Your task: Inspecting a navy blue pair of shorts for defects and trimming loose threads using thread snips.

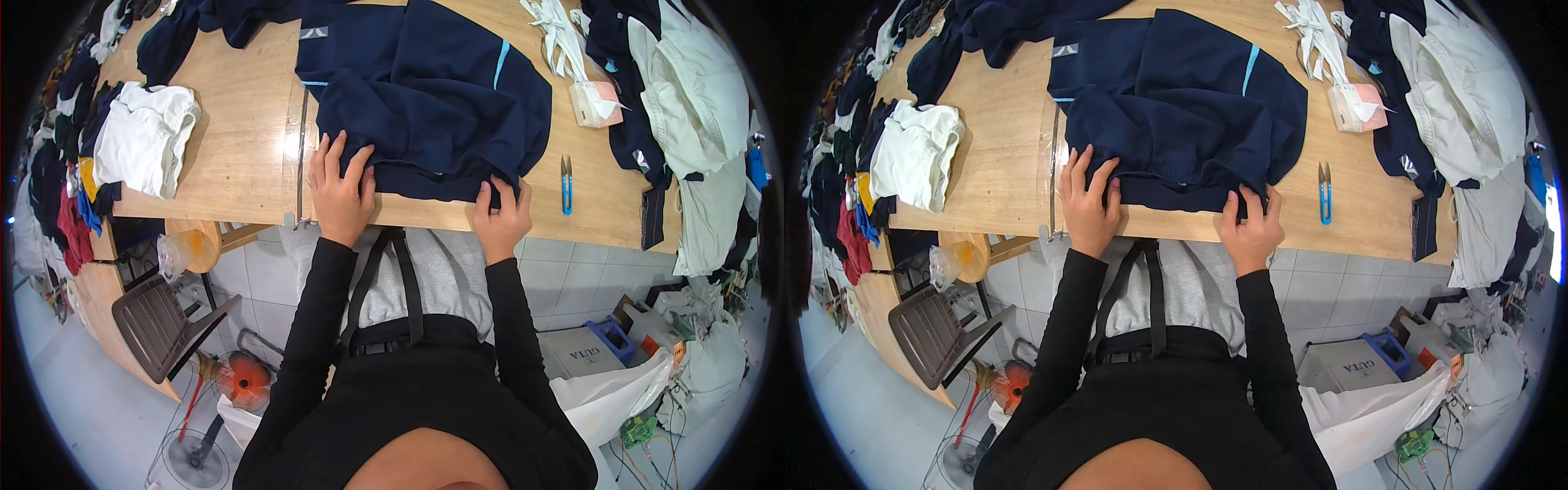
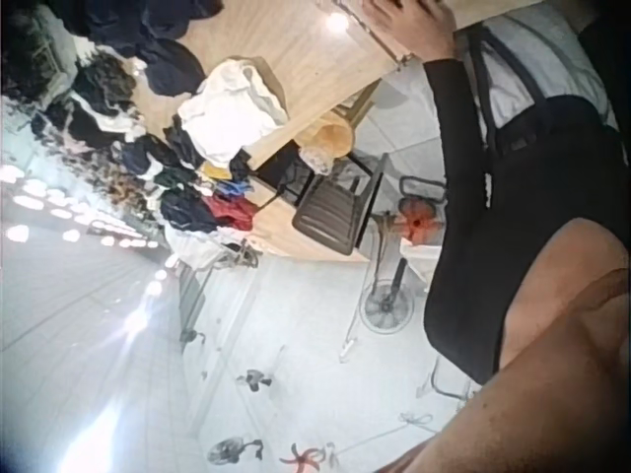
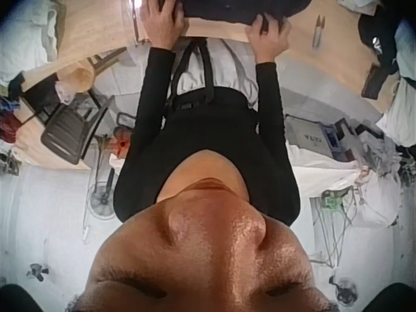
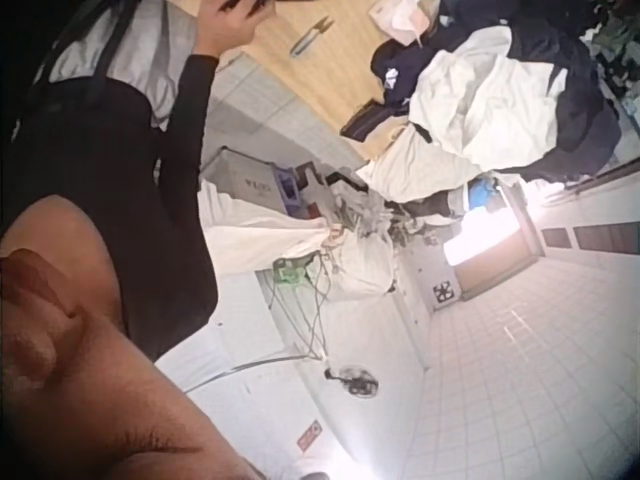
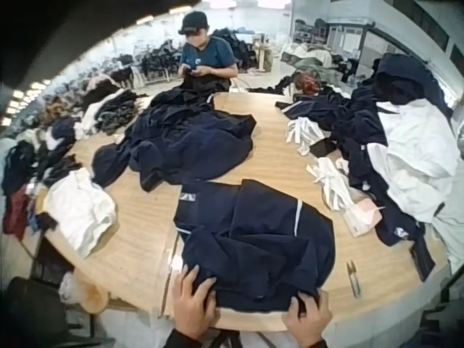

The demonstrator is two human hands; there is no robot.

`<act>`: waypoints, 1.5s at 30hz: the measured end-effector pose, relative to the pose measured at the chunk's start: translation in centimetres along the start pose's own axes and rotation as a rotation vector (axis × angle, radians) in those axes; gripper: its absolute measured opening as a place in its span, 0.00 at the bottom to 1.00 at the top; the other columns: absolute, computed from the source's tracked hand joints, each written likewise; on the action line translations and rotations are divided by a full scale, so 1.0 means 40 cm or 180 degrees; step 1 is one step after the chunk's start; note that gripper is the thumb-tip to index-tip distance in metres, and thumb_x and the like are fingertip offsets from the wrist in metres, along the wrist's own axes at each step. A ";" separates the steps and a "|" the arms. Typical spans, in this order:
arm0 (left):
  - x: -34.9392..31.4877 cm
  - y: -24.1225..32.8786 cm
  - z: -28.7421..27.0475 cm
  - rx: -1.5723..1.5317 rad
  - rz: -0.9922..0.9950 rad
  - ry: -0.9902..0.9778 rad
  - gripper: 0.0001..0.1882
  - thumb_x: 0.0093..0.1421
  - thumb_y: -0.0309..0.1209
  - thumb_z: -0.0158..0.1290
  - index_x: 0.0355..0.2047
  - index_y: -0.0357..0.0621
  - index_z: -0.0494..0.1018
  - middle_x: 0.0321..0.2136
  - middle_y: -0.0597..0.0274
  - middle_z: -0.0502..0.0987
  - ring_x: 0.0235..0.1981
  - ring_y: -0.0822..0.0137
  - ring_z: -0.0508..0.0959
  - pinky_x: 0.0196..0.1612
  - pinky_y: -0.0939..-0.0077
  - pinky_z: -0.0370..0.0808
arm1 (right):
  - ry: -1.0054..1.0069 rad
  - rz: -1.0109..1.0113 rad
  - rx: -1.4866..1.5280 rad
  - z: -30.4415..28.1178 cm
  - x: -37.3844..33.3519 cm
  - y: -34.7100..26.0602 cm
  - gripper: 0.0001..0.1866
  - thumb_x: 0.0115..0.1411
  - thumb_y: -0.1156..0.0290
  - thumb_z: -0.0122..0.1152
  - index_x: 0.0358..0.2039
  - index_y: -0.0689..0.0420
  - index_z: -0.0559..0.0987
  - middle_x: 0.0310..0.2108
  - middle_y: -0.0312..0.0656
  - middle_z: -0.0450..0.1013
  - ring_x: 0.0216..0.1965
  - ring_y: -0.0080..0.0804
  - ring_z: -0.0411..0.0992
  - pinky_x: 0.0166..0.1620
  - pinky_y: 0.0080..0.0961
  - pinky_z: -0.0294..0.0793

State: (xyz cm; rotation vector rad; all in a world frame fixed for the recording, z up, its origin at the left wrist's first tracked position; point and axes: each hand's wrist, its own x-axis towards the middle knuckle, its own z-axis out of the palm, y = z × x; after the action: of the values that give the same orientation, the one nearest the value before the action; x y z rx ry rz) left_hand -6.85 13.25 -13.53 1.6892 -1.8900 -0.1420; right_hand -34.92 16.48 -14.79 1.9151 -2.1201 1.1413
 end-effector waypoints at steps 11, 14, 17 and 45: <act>-0.027 0.098 -0.077 -0.0730 0.0149 0.1056 0.19 0.53 0.19 0.65 0.46 0.42 0.83 0.54 0.48 0.80 0.58 0.46 0.78 0.64 0.52 0.73 | -0.0075 0.0254 -0.0024 -0.007 -0.005 -0.005 0.08 0.61 0.68 0.74 0.41 0.51 0.89 0.48 0.49 0.80 0.40 0.51 0.83 0.37 0.37 0.82; -0.041 0.144 -0.076 -0.1605 0.1013 -0.0164 0.11 0.54 0.20 0.67 0.39 0.41 0.84 0.41 0.55 0.84 0.43 0.53 0.83 0.50 0.58 0.79 | 0.0069 -0.0016 0.0013 0.004 0.001 0.003 0.09 0.59 0.65 0.75 0.40 0.50 0.89 0.49 0.49 0.80 0.36 0.49 0.83 0.31 0.36 0.81; -0.031 0.183 0.010 -0.1571 0.0850 -0.0113 0.05 0.57 0.27 0.69 0.33 0.43 0.83 0.30 0.62 0.81 0.31 0.57 0.82 0.36 0.63 0.78 | 0.0072 -0.0016 -0.0046 0.000 -0.001 -0.002 0.09 0.59 0.66 0.75 0.40 0.50 0.89 0.49 0.49 0.80 0.36 0.49 0.83 0.31 0.36 0.81; 0.004 0.148 0.046 -0.1304 -0.0350 -0.0823 0.09 0.60 0.31 0.69 0.29 0.44 0.80 0.25 0.63 0.79 0.23 0.62 0.81 0.27 0.69 0.76 | 0.0145 -0.0007 0.0015 0.006 -0.006 0.002 0.10 0.57 0.69 0.75 0.40 0.50 0.89 0.48 0.47 0.81 0.35 0.46 0.83 0.32 0.35 0.82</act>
State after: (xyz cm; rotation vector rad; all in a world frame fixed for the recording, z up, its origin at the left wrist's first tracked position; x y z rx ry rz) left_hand -12.93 13.65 -12.30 1.5421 -1.7892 -0.7699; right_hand -34.84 16.54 -15.11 1.8743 -2.0936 1.1790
